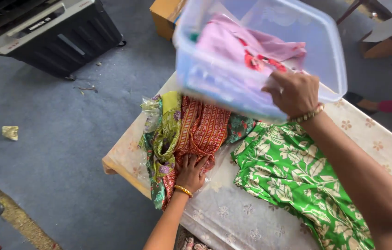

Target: Folding various items of clothing and placing them into a plastic storage container.

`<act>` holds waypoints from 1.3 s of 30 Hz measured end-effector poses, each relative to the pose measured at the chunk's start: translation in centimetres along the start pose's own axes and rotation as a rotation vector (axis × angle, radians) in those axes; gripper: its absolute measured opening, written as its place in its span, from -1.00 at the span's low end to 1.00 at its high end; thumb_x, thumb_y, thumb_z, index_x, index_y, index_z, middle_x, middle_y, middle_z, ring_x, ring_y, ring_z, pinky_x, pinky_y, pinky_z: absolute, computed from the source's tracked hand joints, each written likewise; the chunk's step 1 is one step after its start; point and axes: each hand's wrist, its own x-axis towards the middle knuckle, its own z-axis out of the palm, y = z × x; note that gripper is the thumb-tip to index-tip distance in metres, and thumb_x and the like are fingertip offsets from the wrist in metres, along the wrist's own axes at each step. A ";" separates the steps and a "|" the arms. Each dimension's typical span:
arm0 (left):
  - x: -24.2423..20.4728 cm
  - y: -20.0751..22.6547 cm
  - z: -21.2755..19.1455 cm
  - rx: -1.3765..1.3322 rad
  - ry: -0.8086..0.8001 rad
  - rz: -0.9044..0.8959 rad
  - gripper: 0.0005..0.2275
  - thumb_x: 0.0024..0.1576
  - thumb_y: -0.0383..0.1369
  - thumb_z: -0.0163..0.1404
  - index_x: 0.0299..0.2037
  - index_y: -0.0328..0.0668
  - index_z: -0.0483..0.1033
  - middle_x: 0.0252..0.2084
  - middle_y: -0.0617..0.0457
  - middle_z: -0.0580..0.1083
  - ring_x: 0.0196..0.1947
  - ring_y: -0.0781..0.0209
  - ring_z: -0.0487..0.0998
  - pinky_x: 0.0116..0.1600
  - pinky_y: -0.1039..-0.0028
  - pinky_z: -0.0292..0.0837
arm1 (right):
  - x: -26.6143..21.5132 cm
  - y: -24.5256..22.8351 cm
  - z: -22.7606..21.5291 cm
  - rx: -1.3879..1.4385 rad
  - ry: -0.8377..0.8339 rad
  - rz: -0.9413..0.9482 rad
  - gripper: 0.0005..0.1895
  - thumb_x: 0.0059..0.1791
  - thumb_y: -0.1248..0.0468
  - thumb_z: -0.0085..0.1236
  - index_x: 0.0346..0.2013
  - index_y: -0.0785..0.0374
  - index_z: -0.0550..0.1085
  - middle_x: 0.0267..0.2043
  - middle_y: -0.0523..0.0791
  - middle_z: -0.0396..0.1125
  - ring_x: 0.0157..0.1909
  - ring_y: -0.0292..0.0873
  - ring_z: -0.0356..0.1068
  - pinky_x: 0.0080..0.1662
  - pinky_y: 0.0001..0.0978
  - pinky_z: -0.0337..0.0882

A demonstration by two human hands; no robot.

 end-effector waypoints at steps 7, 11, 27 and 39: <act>-0.4 -1.1 1.0 -0.077 -0.011 0.025 -0.44 -0.01 -0.24 0.06 0.29 0.21 0.35 0.31 -0.18 0.26 0.33 -0.35 0.20 0.33 -0.35 0.01 | -4.0 -1.6 5.3 0.231 0.011 -0.568 -0.94 -0.04 0.24 0.17 -0.28 0.06 0.49 -0.35 -0.22 0.41 -0.24 -0.19 0.47 -0.15 -0.30 0.42; -0.4 -1.6 1.8 -0.067 0.116 0.119 -0.52 -0.05 -0.26 0.07 0.16 0.11 0.46 0.29 -0.26 0.29 0.30 -0.42 0.23 0.36 -0.20 0.06 | -3.0 -4.1 5.4 0.203 -0.012 -0.648 -0.95 -0.06 0.26 0.13 -0.34 0.04 0.43 -0.34 -0.24 0.37 -0.17 -0.22 0.45 -0.03 -0.28 0.39; -4.4 8.9 1.6 0.022 0.405 0.087 -0.54 0.04 -0.27 0.08 0.21 0.14 0.50 0.24 0.00 0.38 0.27 -0.09 0.30 0.40 -0.21 -0.05 | -23.1 5.5 -5.9 0.269 -0.036 0.052 -0.38 -0.11 0.38 0.22 0.26 0.03 0.42 0.26 -0.13 0.37 0.34 -0.03 0.28 0.34 0.01 0.17; -1.4 17.1 8.9 -0.392 0.227 -0.284 -0.31 0.05 -0.25 0.30 0.38 -0.08 0.23 0.23 -0.24 0.38 0.21 -0.26 0.41 0.26 0.07 0.31 | -75.7 4.8 -5.7 0.043 -0.163 1.019 -0.19 -0.37 0.32 0.19 0.22 0.01 0.37 0.25 -0.07 0.29 0.30 0.10 0.22 0.22 0.03 0.19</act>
